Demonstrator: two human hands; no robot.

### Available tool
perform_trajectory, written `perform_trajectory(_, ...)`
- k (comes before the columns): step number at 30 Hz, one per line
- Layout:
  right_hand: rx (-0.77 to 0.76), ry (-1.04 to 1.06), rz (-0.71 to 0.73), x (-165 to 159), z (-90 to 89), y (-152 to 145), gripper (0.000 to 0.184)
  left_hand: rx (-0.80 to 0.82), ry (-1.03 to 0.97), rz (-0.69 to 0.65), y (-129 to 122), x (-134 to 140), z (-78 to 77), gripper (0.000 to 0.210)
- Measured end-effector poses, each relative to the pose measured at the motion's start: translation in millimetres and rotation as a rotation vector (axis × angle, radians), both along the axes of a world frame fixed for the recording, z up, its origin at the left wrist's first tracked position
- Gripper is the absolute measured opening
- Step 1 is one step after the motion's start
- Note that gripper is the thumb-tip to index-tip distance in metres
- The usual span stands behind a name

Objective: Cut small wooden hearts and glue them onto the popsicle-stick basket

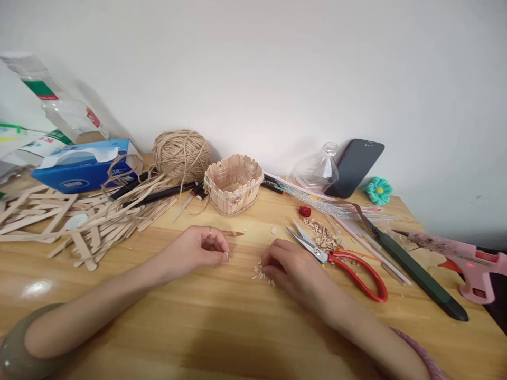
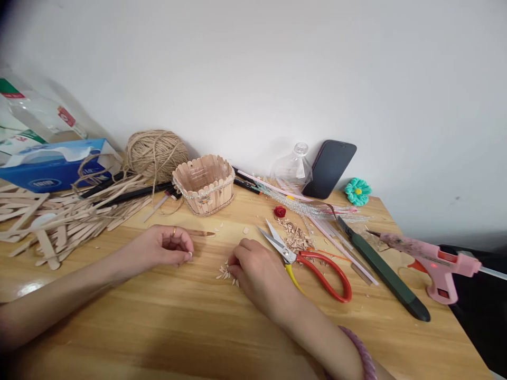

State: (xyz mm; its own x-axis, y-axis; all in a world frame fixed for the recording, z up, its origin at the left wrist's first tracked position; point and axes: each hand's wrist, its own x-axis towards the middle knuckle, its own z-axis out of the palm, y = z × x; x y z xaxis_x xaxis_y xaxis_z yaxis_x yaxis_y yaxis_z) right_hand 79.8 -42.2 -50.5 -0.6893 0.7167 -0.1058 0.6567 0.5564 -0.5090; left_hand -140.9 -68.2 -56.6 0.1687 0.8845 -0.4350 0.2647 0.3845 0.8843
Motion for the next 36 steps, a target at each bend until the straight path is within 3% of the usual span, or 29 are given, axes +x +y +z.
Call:
perform_trajectory(5, -0.019, -0.003, -0.006, -2.4, 0.9, -2.0, 0.017, 0.050, 0.010, -0.037, 1.1, 1.5, 4.3, 0.003)
perform_trajectory(11, -0.039, 0.002, -0.012, -2.0, -0.6, 0.0, 0.016, 0.316, 0.298, -0.053, 20.0, 9.4, 4.5, 0.012)
perform_trajectory(17, -0.060, 0.005, -0.021, -3.0, -1.5, -0.2, 0.017, 0.415, 0.406, -0.056, 35.6, 13.1, -3.7, 0.019)
perform_trajectory(29, -0.078, 0.104, -0.118, 5.2, 5.1, 10.6, 0.014, 0.472, 0.463, -0.069, 26.6, 3.2, -6.1, 0.020)
perform_trajectory(36, -0.112, 0.060, -0.027, 4.0, 14.4, 3.8, 0.017, 0.573, 0.461, -0.146, 18.7, 13.7, -2.9, 0.017)
